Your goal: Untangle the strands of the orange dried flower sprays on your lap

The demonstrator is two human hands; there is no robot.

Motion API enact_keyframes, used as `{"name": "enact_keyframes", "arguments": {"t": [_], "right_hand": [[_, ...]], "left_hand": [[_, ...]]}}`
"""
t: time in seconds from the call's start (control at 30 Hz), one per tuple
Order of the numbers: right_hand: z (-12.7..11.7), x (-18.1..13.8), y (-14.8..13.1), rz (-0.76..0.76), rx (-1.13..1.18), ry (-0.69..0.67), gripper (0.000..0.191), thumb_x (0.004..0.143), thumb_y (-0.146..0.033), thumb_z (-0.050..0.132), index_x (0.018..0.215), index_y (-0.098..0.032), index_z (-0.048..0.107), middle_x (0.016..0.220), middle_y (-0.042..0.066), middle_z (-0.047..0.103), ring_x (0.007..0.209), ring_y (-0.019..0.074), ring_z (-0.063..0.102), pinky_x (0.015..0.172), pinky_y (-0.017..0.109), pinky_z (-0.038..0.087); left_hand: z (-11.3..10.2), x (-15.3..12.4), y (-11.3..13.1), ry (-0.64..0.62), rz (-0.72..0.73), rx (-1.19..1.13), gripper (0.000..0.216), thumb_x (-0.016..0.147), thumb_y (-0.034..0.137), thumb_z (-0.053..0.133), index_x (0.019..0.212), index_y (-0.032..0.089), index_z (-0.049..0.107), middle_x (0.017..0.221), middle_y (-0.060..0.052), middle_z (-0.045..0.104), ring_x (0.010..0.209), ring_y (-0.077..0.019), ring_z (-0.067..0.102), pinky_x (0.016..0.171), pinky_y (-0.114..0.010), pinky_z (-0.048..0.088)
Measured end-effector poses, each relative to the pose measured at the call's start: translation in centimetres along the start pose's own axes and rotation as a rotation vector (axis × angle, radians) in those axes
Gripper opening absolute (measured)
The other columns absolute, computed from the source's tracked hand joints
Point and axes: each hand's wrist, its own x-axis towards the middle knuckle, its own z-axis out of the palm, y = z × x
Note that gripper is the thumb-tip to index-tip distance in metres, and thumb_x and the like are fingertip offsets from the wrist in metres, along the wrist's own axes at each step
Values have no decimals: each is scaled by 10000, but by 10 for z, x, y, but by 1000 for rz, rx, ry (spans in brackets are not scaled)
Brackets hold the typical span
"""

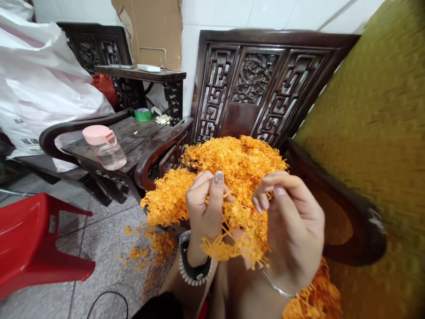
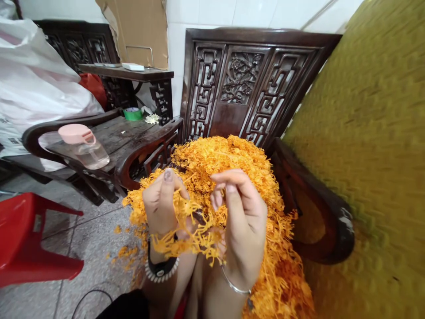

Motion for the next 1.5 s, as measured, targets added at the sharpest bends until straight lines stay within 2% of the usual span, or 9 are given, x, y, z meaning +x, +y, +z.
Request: {"name": "enact_keyframes", "arguments": {"t": [0.1,0.27,0.37,0.5,0.6,0.73,1.03,1.3,1.5], "right_hand": [[-2,1,1,-65,-238,-79,196,898,-204,422,860,-218,613,818,3,529,739,102,474,646,244,375],[2,4,5,-11,-426,-497,250,827,-282,576,632,-180,456,635,-34,416,612,83,401,575,247,333],[4,2,7,-14,-298,-377,248,882,-270,500,652,-185,460,630,-37,413,606,74,399,563,231,336],[1,0,12,-33,-231,-113,233,893,-277,490,677,-190,488,625,-39,388,582,68,367,518,227,295],[2,1,17,-19,-117,-106,329,887,-305,496,593,-172,433,574,-40,341,526,68,313,468,240,245],[15,9,20,-40,202,-25,388,874,-342,496,534,-168,424,526,-32,333,500,82,319,455,248,243],[-29,35,40,-12,709,458,313,868,-298,450,591,-172,523,424,-79,280,390,59,182,427,178,270],[-7,16,20,24,384,281,288,801,-201,413,1014,-176,606,437,-69,389,364,67,238,417,212,230],[-4,-1,16,106,233,47,162,794,-178,466,644,-182,525,482,-44,386,416,69,322,388,206,219]], "left_hand": [[3,3,-11,68,31,32,477,920,356,406,484,175,474,503,19,461,538,-99,431,594,-273,330],[4,6,-15,78,-44,-15,413,908,412,403,583,182,511,569,11,470,579,-113,445,582,-274,326],[-2,8,-9,-45,-106,-39,417,906,480,345,677,187,532,634,0,463,636,-131,445,608,-283,326],[-11,12,-7,-428,-68,-51,411,806,565,484,652,186,520,655,3,473,659,-138,413,621,-292,308],[-11,13,-11,-590,-114,-125,332,731,416,655,584,181,473,607,29,427,620,-116,383,592,-273,304],[0,10,-16,-776,-161,-301,292,786,261,588,528,168,487,584,11,467,621,-113,432,619,-270,354],[-3,8,-18,-651,-422,-659,386,796,427,559,504,174,565,538,5,467,503,-92,407,506,-258,347],[3,12,-27,-206,-177,-313,145,804,306,616,740,217,711,665,4,657,642,-91,584,608,-203,457],[11,10,-31,-100,-94,-471,56,759,230,671,788,257,710,804,19,699,808,-97,626,793,-236,477]]}}
